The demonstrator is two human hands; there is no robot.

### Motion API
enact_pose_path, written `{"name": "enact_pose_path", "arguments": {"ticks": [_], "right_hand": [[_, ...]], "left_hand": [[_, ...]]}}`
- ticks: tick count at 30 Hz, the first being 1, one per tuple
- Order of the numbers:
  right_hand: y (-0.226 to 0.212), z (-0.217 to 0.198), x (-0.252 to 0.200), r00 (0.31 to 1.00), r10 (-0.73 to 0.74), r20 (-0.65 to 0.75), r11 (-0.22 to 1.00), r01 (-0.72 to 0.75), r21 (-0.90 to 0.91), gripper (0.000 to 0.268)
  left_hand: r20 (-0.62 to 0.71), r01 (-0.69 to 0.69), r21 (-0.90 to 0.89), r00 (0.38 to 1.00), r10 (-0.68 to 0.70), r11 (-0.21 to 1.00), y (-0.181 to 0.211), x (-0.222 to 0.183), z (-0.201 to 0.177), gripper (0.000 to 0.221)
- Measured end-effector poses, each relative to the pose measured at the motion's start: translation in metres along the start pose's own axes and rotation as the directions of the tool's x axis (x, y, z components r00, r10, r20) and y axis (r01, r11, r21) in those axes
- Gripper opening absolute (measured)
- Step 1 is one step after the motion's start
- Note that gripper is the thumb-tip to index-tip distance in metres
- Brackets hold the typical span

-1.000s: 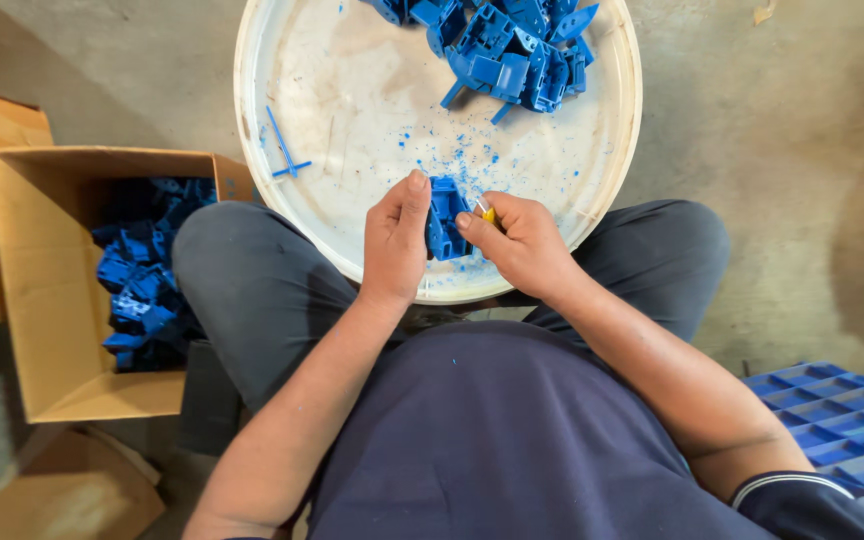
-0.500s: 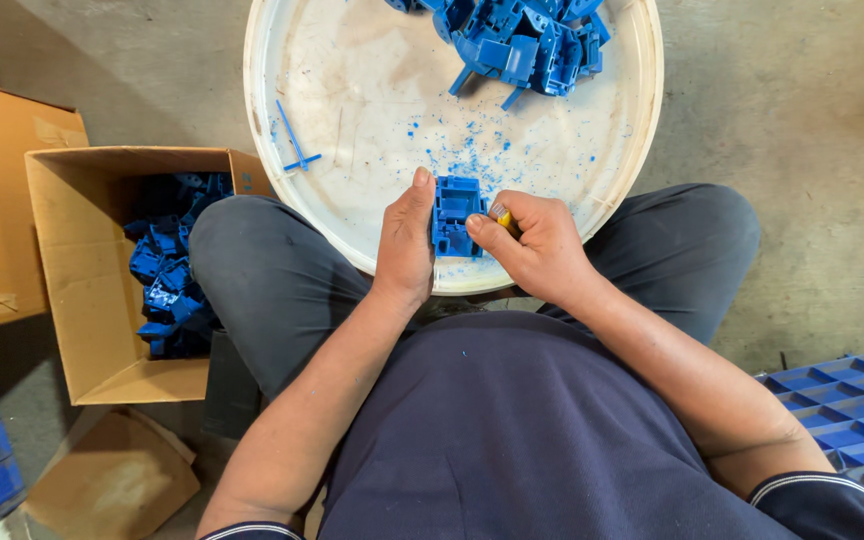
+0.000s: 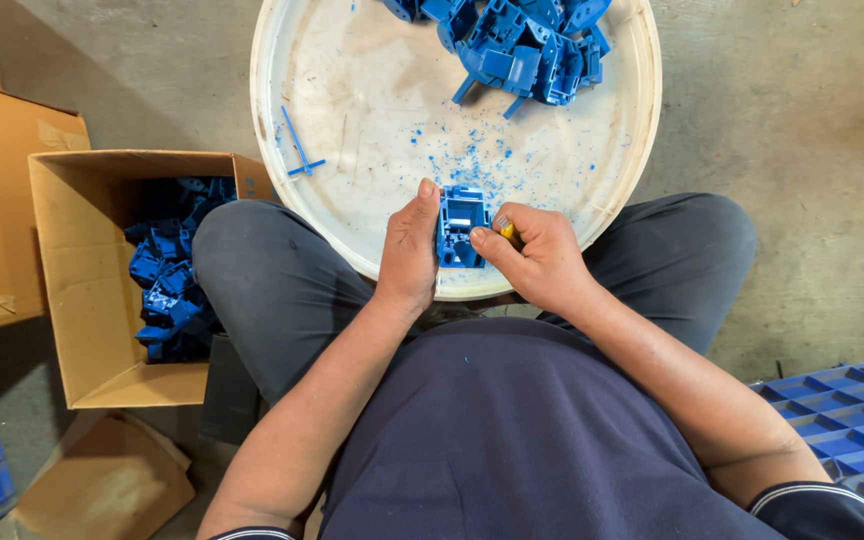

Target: The person scrapes excess material from blue plastic components using a small yellow tool over a white bucket lid.

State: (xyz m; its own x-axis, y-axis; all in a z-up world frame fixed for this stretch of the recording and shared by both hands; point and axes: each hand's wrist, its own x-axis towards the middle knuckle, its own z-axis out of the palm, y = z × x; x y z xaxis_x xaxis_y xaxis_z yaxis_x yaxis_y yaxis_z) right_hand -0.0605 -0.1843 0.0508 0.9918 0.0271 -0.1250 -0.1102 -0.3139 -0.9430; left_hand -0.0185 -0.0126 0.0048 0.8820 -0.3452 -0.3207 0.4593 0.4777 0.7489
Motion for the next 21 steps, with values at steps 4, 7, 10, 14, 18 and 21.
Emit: {"name": "enact_pose_path", "arguments": {"ticks": [4, 7, 10, 14, 18, 21], "right_hand": [[0.004, 0.002, -0.001, 1.0, 0.02, 0.018, 0.999, -0.021, 0.032, 0.035], [0.01, 0.004, 0.0, 0.993, 0.093, 0.079, 0.98, -0.105, 0.172, 0.034], [0.014, 0.006, 0.002, 0.938, 0.29, 0.187, 0.856, -0.342, 0.388, 0.029], [0.018, 0.009, 0.004, 0.886, 0.362, 0.289, 0.683, -0.464, 0.564, 0.021], [0.021, 0.012, 0.008, 0.856, 0.385, 0.346, 0.58, -0.516, 0.631, 0.018], [0.017, 0.016, 0.005, 0.868, 0.366, 0.336, 0.766, -0.486, 0.421, 0.019]], "left_hand": [[-0.039, -0.006, 0.052, 0.999, 0.008, 0.999, -0.002, 0.0, -0.002, 0.045], [-0.053, -0.045, 0.072, 0.997, 0.049, 0.996, -0.003, -0.001, -0.001, 0.044], [-0.053, -0.114, 0.112, 0.991, 0.121, 0.987, 0.002, -0.004, 0.003, 0.04], [-0.131, -0.063, -0.006, 0.989, 0.062, 0.998, 0.021, -0.01, 0.017, 0.024], [-0.189, -0.083, -0.095, 0.98, 0.064, 0.992, 0.021, -0.011, 0.024, 0.03], [-0.159, -0.357, 0.061, 0.918, 0.363, 0.932, 0.013, -0.003, 0.018, 0.048]]}}
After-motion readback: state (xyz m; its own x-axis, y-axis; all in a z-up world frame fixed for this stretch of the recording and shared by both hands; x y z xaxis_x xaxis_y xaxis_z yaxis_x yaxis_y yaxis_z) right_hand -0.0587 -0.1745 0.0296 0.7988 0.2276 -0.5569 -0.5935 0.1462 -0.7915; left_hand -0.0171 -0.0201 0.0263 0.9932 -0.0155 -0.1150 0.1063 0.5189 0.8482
